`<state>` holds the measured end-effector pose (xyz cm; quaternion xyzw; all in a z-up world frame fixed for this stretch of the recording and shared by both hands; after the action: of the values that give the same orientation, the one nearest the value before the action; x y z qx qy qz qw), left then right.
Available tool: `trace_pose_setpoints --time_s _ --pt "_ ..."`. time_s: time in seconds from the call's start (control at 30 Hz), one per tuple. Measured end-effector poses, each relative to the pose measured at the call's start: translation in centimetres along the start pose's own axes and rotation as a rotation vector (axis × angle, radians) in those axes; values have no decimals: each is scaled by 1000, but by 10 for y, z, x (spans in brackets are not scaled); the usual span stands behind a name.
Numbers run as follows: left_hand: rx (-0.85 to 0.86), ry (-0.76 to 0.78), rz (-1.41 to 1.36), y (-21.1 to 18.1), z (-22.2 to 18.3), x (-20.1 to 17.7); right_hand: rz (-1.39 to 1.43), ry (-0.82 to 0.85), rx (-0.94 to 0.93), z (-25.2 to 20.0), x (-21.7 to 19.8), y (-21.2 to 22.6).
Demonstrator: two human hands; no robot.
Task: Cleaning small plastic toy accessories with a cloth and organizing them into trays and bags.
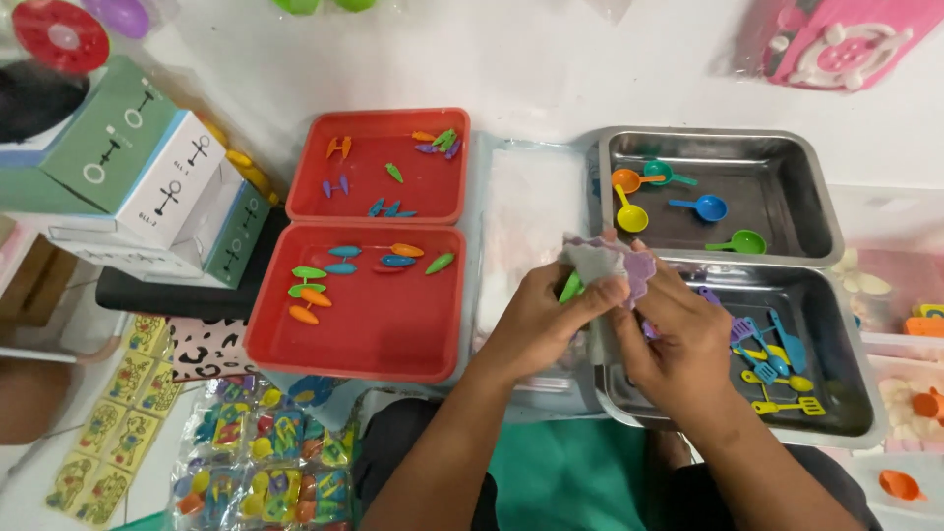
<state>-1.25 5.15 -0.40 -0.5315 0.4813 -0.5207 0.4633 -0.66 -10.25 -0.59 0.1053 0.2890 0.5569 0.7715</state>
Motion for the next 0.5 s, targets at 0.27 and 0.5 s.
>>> trace_pose_setpoints --time_s 0.27,0.5 --pt "19 -45 -619 20 10 10 -3 -7 158 -13 11 -3" --pt "127 -195 -921 29 24 -11 78 -7 93 -5 18 22"
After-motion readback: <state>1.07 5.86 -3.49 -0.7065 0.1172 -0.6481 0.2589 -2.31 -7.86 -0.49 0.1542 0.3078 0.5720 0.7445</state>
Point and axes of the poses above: each hand's wrist, its own z-axis towards the middle knuckle, its own x-axis out of the palm, y = z × x, the point moved 2 cm from there along z, towards the middle knuckle, and after that the axes turned 8 degrees about -y, right-handed, at the moved point
